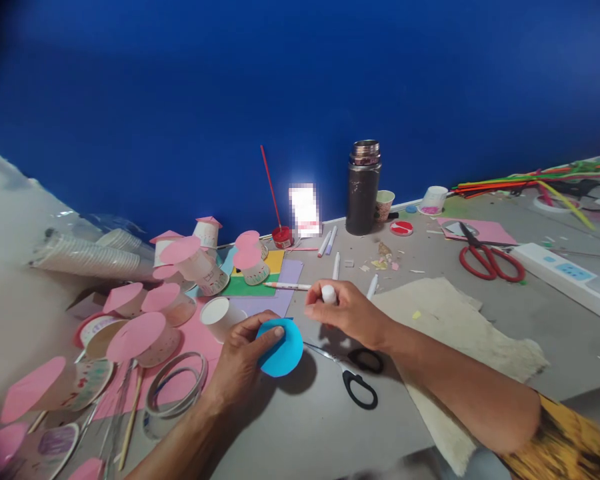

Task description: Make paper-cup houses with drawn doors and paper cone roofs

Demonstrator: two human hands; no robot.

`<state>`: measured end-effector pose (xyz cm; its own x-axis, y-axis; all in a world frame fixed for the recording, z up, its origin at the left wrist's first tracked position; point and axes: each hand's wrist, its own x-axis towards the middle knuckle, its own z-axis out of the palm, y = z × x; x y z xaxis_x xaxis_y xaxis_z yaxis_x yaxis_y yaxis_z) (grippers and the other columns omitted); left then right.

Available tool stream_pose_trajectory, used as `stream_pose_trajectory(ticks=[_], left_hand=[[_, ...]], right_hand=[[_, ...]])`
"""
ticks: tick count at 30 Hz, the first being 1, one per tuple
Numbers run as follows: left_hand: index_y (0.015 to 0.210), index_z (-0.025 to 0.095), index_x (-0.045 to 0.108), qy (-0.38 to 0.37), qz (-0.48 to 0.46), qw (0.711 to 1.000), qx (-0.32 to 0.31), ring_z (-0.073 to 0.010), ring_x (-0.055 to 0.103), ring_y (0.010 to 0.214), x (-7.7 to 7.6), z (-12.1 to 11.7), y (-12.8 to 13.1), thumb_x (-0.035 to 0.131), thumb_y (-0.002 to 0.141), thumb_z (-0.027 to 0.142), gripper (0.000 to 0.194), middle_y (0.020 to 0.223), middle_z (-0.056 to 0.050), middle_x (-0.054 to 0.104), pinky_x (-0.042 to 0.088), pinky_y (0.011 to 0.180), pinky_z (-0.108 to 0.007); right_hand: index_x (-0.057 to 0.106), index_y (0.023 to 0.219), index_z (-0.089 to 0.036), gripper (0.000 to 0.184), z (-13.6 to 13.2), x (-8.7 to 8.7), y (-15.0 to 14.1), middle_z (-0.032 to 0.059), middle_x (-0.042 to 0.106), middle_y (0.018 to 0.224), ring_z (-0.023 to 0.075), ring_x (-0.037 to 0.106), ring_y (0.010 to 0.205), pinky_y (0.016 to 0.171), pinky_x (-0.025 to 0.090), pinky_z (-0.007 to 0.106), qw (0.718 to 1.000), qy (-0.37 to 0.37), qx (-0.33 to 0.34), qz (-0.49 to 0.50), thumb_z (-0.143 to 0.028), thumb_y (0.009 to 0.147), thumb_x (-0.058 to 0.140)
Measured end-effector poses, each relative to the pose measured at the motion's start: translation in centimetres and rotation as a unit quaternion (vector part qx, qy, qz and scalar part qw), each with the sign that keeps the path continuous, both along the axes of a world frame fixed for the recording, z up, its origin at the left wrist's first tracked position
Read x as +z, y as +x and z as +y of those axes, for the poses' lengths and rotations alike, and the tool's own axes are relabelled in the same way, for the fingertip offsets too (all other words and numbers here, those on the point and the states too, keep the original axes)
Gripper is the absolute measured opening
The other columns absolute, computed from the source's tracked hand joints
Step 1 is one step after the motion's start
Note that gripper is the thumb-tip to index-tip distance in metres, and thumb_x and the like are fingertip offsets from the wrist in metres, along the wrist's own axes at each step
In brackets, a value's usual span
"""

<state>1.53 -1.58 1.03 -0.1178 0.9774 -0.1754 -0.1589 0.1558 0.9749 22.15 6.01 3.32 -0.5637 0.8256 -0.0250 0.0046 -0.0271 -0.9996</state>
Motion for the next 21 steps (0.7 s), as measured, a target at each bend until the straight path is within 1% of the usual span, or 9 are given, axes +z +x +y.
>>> stream_pose_trajectory(ticks=[2,4,7,8,10,13,17,21], left_hand=[[0.077,0.018,0.074,0.005,0.008,1.000,-0.010,-0.0122,0.052,0.065,0.2,-0.1,0.1,0.085,0.071,0.039,0.025,0.073,0.000,0.061,0.045,0.062,-0.025],[0.077,0.018,0.074,0.004,0.016,1.000,-0.019,-0.0123,0.052,0.065,0.3,-0.1,0.2,0.083,0.073,0.038,0.022,0.073,0.000,0.061,0.045,0.062,-0.025],[0.074,0.018,0.073,0.007,0.034,0.999,-0.018,-0.0130,0.052,0.065,0.4,-0.3,0.5,0.081,0.072,0.036,0.020,0.071,0.001,0.060,0.044,0.061,-0.025],[0.073,0.018,0.074,0.010,0.039,0.999,-0.017,-0.0133,0.052,0.066,0.5,-0.3,0.6,0.081,0.072,0.036,0.020,0.071,0.000,0.060,0.044,0.061,-0.025],[0.072,0.017,0.074,0.019,0.047,0.999,-0.014,-0.0140,0.053,0.067,0.4,-0.3,0.7,0.080,0.072,0.035,0.019,0.071,0.000,0.062,0.044,0.062,-0.026],[0.074,0.017,0.075,0.015,0.047,0.999,-0.016,-0.0146,0.053,0.068,0.5,-0.3,0.9,0.081,0.072,0.036,0.020,0.071,-0.001,0.064,0.045,0.063,-0.026],[0.075,0.016,0.075,-0.005,0.039,0.999,-0.023,-0.0143,0.052,0.065,0.8,-0.3,0.9,0.080,0.072,0.039,0.024,0.068,-0.001,0.063,0.044,0.062,-0.026],[0.068,0.017,0.071,-0.017,0.056,0.998,0.001,-0.0138,0.049,0.060,1.3,-0.2,0.9,0.077,0.073,0.038,0.023,0.062,0.000,0.058,0.040,0.058,-0.027]], right_hand=[[0.069,0.095,-0.019,0.028,-0.8,-0.1,-0.5,-0.0061,0.046,0.066,0.0101,0.043,0.057,0.054,0.038,0.024,0.996,0.070,0.006,-0.056,-0.039,0.078,0.078],[0.072,0.096,-0.020,0.028,-1.4,-0.3,-1.0,-0.0055,0.047,0.067,0.0111,0.045,0.060,0.055,0.038,0.024,0.984,0.155,-0.015,-0.092,-0.036,0.075,0.080],[0.069,0.078,-0.020,0.010,-1.8,-0.8,-1.6,-0.0030,0.053,0.067,0.0126,0.051,0.063,0.059,0.041,0.025,0.946,0.295,-0.067,-0.116,-0.027,0.077,0.075],[0.066,0.073,-0.020,0.010,-1.9,-1.0,-1.8,-0.0025,0.055,0.066,0.0126,0.052,0.063,0.060,0.041,0.025,0.934,0.329,-0.077,-0.114,-0.024,0.079,0.072],[0.062,0.067,-0.020,0.015,-1.9,-1.4,-2.0,-0.0020,0.057,0.065,0.0121,0.053,0.061,0.060,0.041,0.025,0.919,0.370,-0.086,-0.109,-0.020,0.081,0.067],[0.059,0.067,-0.020,0.016,-2.0,-1.6,-2.0,-0.0017,0.058,0.064,0.0120,0.054,0.059,0.058,0.041,0.024,0.912,0.384,-0.098,-0.107,-0.019,0.081,0.065],[0.059,0.066,-0.020,0.018,-2.0,-1.0,-1.9,-0.0020,0.059,0.064,0.0120,0.053,0.058,0.058,0.043,0.025,0.921,0.354,-0.103,-0.122,-0.023,0.082,0.065],[0.069,0.079,-0.021,0.009,-1.9,-0.2,-1.5,0.0001,0.064,0.072,0.0137,0.057,0.060,0.053,0.044,0.024,0.933,0.309,-0.079,-0.167,-0.029,0.082,0.067]])
